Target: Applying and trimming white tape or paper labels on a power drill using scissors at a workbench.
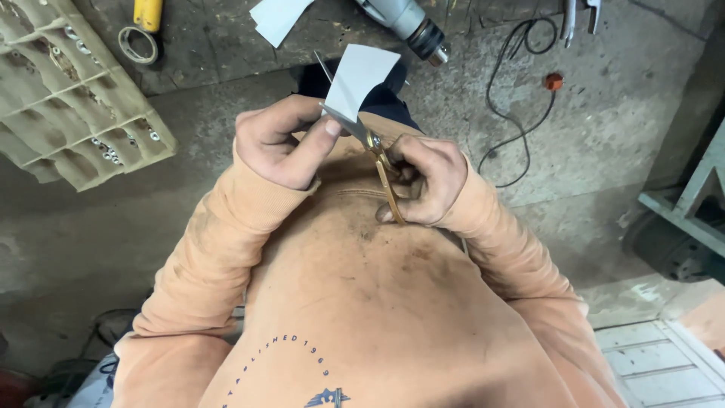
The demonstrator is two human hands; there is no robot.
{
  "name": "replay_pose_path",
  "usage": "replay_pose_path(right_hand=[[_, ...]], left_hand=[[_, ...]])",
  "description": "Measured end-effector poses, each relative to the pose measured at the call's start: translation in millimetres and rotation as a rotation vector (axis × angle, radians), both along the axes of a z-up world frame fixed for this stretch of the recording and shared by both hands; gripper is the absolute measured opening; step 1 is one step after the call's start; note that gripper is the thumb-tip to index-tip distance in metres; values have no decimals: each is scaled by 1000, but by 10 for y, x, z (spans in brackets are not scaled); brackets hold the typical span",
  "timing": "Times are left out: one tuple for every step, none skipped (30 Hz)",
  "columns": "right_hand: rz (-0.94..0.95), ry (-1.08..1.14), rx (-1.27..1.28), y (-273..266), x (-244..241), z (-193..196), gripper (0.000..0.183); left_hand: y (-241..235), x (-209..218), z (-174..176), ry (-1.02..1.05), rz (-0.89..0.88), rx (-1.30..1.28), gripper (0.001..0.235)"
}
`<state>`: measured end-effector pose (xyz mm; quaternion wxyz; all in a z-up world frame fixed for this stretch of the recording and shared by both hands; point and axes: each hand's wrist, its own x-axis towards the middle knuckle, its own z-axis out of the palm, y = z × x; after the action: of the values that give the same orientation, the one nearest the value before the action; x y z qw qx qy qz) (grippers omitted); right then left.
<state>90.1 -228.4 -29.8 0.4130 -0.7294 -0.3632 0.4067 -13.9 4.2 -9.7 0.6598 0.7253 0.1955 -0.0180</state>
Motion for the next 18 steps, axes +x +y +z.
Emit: replay_pose_path(right_hand=[[4,20,7,3,-6,3,71],[1,22,7,-8,2,-9,71],[9,60,-26,-14,5,-20,71],[20,99,-58,-18,9,-31,72],[21,102,-58,-55,10,-83,72],[43,212,14,-93,20,-135,72],[65,322,85,-124,24,-186,74],[79,326,82,-100,37,-114,74],[37,441,50,-69,44,-42,83],[-2,555,18,-30,57,24,93],[16,558,14,29,59,70,93],[-19,596,48,85,59,117,102],[-55,634,81,140,61,165,112],[-43,634,76,102,50,131,112],[-26,512,4,61,43,97,109],[-10,389,-65,17,34,62,107],[1,388,-69,3,24,28,107],[-5,389,-70,-12,12,-5,104]], left_hand=[[7,6,18,1,-11,33,12],[9,19,20,3,-13,33,12],[15,29,22,2,-20,35,12],[21,32,25,2,-23,37,12],[40,57,33,5,-22,37,12],[54,79,42,14,-35,17,13],[74,95,51,24,-48,-3,14],[84,127,100,27,-34,-5,14],[100,154,148,52,-54,-40,16],[123,178,198,76,-70,-73,17],[121,182,211,79,-52,-72,17],[120,189,223,87,-54,-101,18],[118,200,235,96,-56,-131,18],[119,200,232,95,-44,-133,18],[117,204,229,92,-46,-109,19],[116,207,225,89,-49,-86,19],[120,189,230,89,-37,-88,19],[127,177,234,73,-47,-46,19]])
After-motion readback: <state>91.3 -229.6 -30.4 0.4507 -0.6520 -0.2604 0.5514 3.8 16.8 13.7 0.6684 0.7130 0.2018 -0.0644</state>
